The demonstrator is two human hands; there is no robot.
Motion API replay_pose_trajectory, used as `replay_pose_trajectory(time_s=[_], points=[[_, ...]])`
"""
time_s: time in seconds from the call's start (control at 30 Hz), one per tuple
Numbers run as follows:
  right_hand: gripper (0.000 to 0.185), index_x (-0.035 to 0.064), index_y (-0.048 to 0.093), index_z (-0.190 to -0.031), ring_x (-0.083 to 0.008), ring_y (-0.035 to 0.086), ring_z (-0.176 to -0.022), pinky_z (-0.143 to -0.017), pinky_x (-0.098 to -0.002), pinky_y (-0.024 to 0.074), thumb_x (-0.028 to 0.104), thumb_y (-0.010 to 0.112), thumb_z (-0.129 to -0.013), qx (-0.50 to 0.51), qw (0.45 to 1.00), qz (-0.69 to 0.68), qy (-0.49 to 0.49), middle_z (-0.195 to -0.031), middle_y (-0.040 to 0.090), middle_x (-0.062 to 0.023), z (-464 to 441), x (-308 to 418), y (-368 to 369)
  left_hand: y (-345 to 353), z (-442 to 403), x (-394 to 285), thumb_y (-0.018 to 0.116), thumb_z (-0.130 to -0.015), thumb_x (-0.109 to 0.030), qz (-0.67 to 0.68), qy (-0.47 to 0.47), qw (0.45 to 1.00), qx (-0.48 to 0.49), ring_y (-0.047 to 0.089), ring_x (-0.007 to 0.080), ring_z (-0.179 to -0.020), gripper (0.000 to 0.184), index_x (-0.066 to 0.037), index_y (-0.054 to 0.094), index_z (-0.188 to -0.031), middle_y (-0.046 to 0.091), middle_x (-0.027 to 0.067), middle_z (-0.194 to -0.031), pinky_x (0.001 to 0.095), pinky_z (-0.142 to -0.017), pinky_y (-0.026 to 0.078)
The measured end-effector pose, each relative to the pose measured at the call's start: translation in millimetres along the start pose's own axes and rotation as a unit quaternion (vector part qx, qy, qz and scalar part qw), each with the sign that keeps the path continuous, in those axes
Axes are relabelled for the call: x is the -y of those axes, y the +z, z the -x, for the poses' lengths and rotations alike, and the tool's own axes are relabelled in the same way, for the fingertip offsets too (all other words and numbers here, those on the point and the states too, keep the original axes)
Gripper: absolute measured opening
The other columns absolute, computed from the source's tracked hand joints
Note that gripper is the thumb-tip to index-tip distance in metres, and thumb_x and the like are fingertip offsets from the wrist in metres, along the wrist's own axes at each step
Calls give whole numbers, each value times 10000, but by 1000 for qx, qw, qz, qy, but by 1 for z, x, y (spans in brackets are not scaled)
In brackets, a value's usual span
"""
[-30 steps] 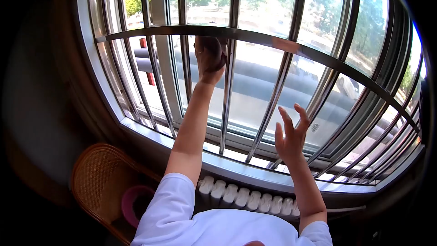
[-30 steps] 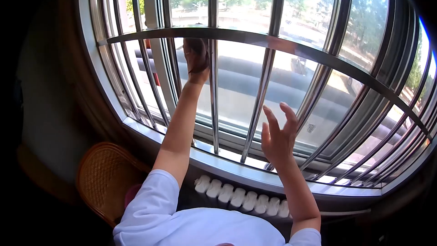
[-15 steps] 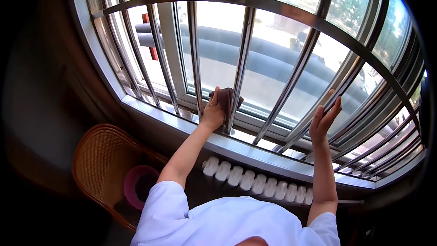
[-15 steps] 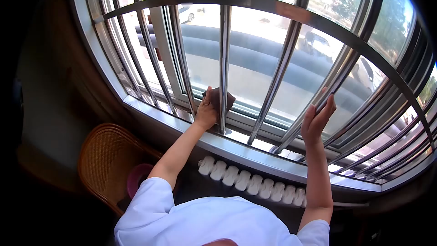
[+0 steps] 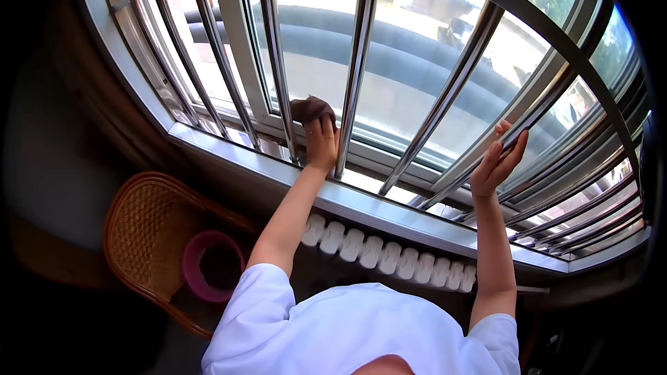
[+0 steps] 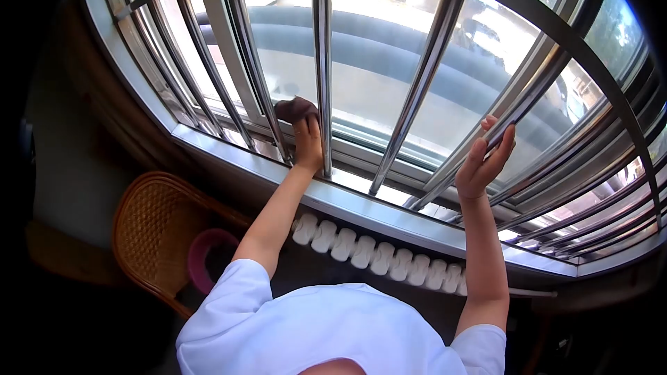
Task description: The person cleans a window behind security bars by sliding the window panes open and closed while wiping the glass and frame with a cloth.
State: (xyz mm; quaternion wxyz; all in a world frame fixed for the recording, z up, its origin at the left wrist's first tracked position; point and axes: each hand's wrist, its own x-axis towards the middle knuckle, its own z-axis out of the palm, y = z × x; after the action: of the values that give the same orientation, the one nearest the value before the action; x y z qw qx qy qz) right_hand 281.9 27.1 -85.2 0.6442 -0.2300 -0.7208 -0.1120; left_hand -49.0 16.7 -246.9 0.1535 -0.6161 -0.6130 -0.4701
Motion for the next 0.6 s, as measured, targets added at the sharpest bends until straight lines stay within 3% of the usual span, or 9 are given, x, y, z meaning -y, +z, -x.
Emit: replay_pose_trajectory(time_s=[0.03,0.13,0.2,0.3,0.4,0.43,0.47,0.53,0.6], points=[[540,17,200,-1477,-235,526,-1065,-958,-398,412,198,404,-1011,-2,1000,-27,-1,-1186,521,-176,-1,1,0,-11,6,-8,594,-865,-130,-51,61,997,-13,333,501,-1253,506,15,443,-1325,384,234,-1321,557,-1079,289],[545,24,206,-1479,-227,531,-1047,-952,-395,414,205,415,-1009,-8,998,-67,6,-1151,538,-169,1,-2,1,-25,25,6,576,-831,-34,-109,152,979,84,421,451,-1180,380,-42,579,-1211,426,155,-1296,512,-1054,376],[544,26,220,-1476,-222,536,-1028,-951,-396,414,208,424,-1005,-7,998,-55,7,-1143,541,-169,1,-3,1,-27,34,-1,565,-793,37,-29,117,984,131,478,404,-1078,354,-48,634,-1130,468,115,-1231,459,-957,443],[528,8,256,-1460,-215,548,-982,-898,-375,446,202,434,-1002,-16,998,-57,-2,-1130,551,-171,-1,-3,2,-40,44,-58,571,-788,91,62,-28,988,-141,472,390,-1030,394,31,588,-1177,481,168,-1160,449,-883,417],[514,-8,279,-1445,-205,551,-936,-842,-351,465,176,445,-996,-22,999,-43,-7,-1092,569,-167,-2,0,3,-43,59,-119,543,-871,49,211,-73,949,-221,438,379,-1175,436,51,482,-1302,437,226,-1243,409,-1020,346],[511,-7,281,-1445,-205,550,-932,-842,-351,465,170,446,-995,-18,999,-38,-9,-1091,567,-167,-3,1,2,-37,60,-125,510,-871,67,237,-15,957,-165,371,418,-1281,442,46,475,-1312,391,257,-1308,439,-1082,299],[509,-7,283,-1444,-205,549,-928,-841,-351,465,165,446,-994,-14,999,-35,-12,-1090,565,-167,-4,2,2,-30,51,-124,528,-880,35,108,25,990,-81,376,415,-1288,454,30,470,-1330,369,272,-1338,461,-1077,310],[506,1,286,-1445,-207,550,-922,-839,-350,464,160,447,-992,-14,999,-38,-7,-1086,564,-167,-3,5,2,2,28,-124,538,-896,-25,114,-26,986,-119,434,418,-1227,385,9,517,-1279,456,244,-1281,487,-1052,329],[504,8,289,-1447,-208,550,-915,-837,-349,463,154,449,-991,-21,999,-37,-7,-1082,563,-168,-4,7,1,43,22,-87,533,-912,-88,141,-122,979,77,478,428,-1142,308,-1,545,-1208,533,207,-1190,513,-1021,333]])
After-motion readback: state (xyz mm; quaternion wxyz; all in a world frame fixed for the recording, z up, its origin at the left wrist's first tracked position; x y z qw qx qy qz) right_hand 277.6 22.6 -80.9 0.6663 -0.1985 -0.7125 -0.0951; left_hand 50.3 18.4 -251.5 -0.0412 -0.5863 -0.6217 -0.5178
